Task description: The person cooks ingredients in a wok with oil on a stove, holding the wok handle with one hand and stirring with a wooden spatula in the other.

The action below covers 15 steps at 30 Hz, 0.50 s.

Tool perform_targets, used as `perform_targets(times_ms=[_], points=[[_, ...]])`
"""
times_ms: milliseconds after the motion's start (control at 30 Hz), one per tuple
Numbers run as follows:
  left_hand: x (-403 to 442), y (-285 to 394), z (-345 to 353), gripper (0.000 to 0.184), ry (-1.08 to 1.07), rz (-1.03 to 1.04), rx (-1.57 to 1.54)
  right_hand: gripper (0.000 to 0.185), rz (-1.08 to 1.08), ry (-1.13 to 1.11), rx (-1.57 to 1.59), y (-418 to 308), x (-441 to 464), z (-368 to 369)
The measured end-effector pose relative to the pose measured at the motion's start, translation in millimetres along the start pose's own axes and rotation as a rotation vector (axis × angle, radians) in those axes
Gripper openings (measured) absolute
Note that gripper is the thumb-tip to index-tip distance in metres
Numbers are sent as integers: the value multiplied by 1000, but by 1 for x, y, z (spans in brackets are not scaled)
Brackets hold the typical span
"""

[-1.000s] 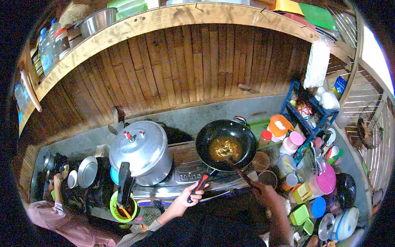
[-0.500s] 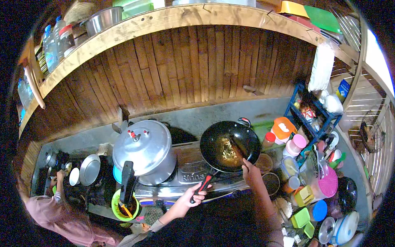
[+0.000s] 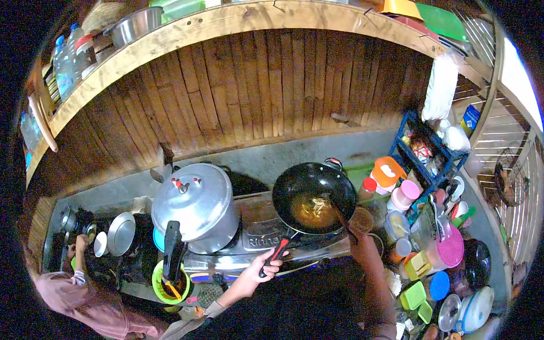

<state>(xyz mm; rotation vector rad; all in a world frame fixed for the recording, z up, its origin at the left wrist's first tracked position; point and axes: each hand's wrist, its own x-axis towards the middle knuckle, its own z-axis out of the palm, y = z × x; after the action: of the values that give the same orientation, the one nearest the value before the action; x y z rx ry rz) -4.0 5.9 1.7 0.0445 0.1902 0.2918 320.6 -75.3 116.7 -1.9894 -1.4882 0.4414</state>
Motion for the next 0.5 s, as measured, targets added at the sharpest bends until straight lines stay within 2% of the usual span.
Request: perform_targets(times_ms=[200,233,300,500], points=[[0,1,-2,43,-22,-23,-14,34,-116,-25,12,20,-29,-38],[1,1,-2,43,-36,-29,-21,34,-111,-23,12,16,-34,-45],[0,1,-1,43,-38,-27,-13,34,61,-128,-41,3,-43,-60],[0,1,0,43,-28,-20,-9,33,17,-219,-123,-12,-60,-84]])
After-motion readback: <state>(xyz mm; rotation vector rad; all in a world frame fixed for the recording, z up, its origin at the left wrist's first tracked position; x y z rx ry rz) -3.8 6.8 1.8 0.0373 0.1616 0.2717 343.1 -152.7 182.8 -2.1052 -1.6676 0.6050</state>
